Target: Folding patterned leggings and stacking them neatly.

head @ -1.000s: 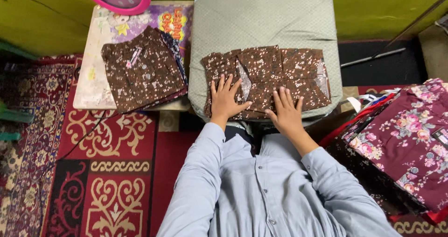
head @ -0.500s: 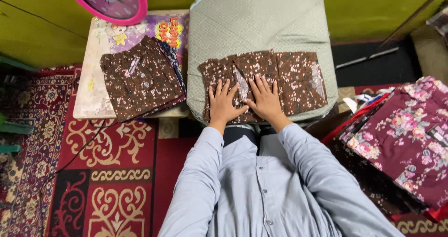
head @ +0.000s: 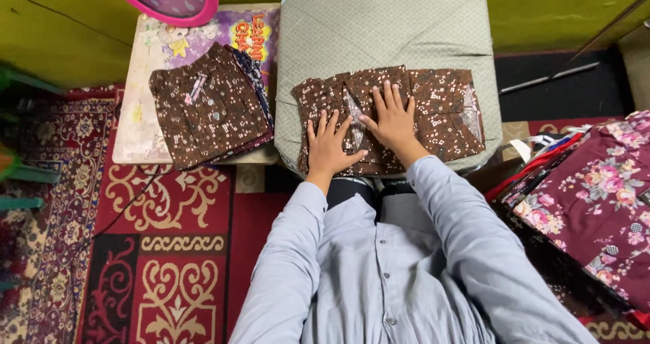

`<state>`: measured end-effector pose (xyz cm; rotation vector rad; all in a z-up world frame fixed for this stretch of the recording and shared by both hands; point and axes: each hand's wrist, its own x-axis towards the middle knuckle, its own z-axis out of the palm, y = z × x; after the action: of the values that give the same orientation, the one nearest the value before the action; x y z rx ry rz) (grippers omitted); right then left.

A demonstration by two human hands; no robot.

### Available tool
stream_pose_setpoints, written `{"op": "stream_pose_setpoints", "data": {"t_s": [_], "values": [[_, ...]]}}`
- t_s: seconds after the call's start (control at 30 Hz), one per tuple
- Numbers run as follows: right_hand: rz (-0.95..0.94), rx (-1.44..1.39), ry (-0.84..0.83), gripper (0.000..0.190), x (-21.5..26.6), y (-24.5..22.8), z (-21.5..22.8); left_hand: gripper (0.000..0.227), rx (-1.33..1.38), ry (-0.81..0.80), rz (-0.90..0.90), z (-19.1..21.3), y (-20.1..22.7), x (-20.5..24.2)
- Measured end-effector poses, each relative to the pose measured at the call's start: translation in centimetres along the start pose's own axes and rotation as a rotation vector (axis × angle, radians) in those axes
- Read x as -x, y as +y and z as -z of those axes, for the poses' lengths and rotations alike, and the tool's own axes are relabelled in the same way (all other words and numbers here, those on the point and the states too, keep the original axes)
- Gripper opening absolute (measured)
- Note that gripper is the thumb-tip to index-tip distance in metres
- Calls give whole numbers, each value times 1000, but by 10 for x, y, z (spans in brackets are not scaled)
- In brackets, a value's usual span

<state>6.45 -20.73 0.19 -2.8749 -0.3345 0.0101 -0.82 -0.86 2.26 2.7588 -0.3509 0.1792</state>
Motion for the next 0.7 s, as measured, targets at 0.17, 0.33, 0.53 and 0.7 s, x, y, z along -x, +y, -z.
{"op": "stream_pose_setpoints", "data": {"t_s": [0.17,0.33,0.53,0.7], "values": [[-1,10,19,89,9,1,-1,95,1,-23,4,6,2,-2],[-2,-8,39,92,41,8,12,97,11,-25,0,12,4,-2],[-315,7,172,86,108,82,27,100,-22,-50,-22,1,-3,4],[-454,10,220,89,134,140,10,96,-47,-142,63,37,8,-1]]}}
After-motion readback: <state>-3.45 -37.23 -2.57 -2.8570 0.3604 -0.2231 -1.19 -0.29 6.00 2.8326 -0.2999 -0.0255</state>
